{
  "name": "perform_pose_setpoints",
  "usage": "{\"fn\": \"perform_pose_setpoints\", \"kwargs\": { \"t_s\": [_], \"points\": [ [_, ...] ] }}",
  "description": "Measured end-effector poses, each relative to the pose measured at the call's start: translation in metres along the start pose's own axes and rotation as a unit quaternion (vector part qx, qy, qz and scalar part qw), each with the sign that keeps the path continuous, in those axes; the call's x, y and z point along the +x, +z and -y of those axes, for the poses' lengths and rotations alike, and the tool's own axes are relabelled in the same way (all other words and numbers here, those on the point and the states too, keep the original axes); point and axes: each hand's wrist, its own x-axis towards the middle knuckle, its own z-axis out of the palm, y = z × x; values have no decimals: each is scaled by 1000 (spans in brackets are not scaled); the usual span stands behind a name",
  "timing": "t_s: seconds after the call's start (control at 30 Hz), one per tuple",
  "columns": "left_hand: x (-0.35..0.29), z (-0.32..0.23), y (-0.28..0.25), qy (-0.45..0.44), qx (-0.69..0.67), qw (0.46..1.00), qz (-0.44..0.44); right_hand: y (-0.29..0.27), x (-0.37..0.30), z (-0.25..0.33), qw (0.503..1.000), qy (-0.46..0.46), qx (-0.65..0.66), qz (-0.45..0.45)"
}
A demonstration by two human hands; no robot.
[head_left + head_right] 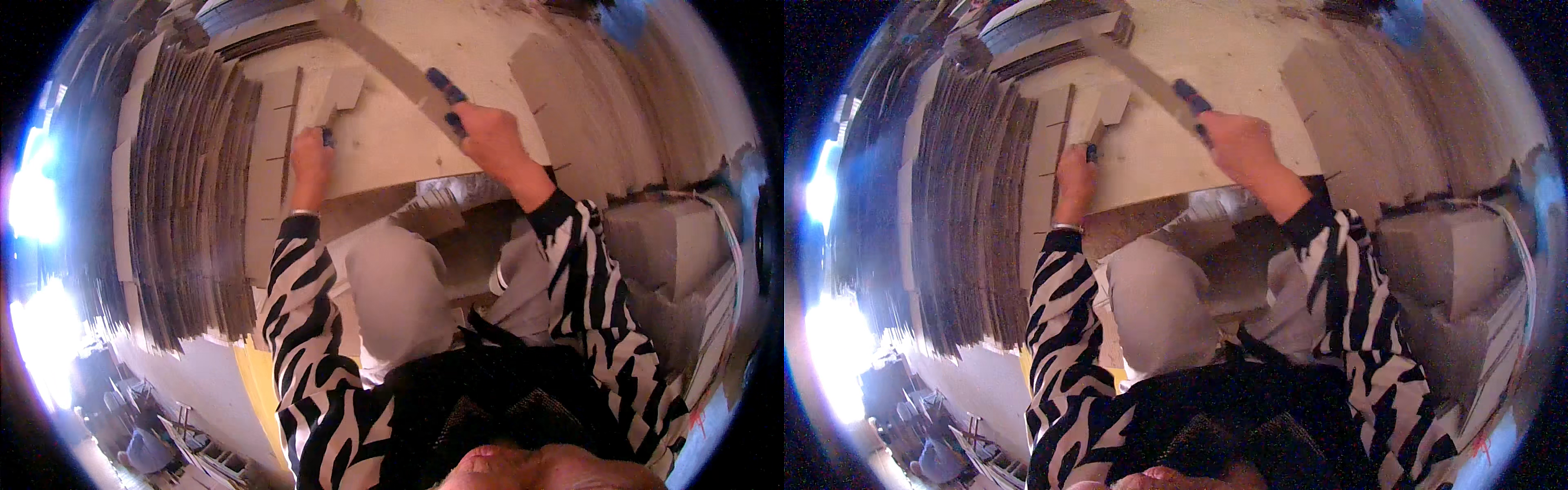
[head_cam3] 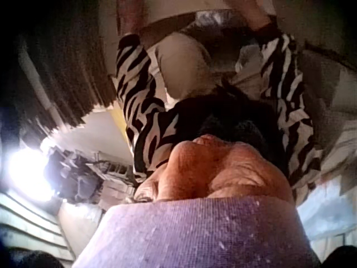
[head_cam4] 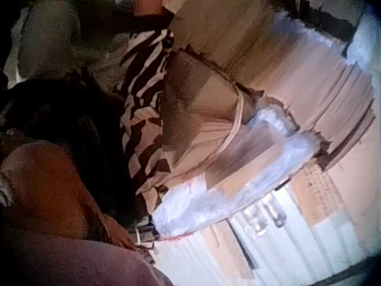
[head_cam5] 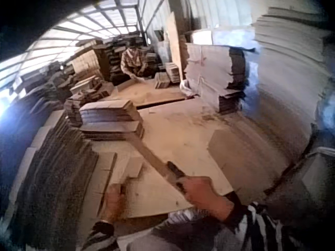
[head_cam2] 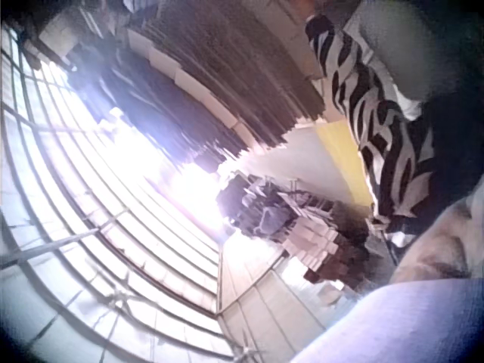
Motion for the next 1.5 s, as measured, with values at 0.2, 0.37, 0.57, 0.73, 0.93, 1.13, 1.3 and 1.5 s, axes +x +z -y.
{"fn": "perform_pose_setpoints", "kwargs": {
  "t_s": [0.2,0.37,0.57,0.73,0.93,1.13,1.3,1.5],
  "points": [
    [-23,-57,-2,-166,-439,878,95,38,4,21,997,-66,33,-30],
    [-16,-81,-34,-214,-442,863,123,29,1,-2,999,-47,-7,18],
    [-15,-108,-42,-71,-382,910,148,30,0,-8,993,-40,-70,87],
    [-24,-127,-38,-2,-425,875,232,20,1,-10,979,44,-84,183],
    [14,21,-39,-97,112,988,33,33,15,-1,969,73,-90,217],
    [5,54,-2,-111,257,960,14,26,9,-10,971,79,-104,201],
    [-10,36,-25,-45,215,975,41,31,10,3,979,32,-59,191],
    [-6,12,-35,-83,69,994,15,39,0,9,994,-46,-6,95]
  ]
}}
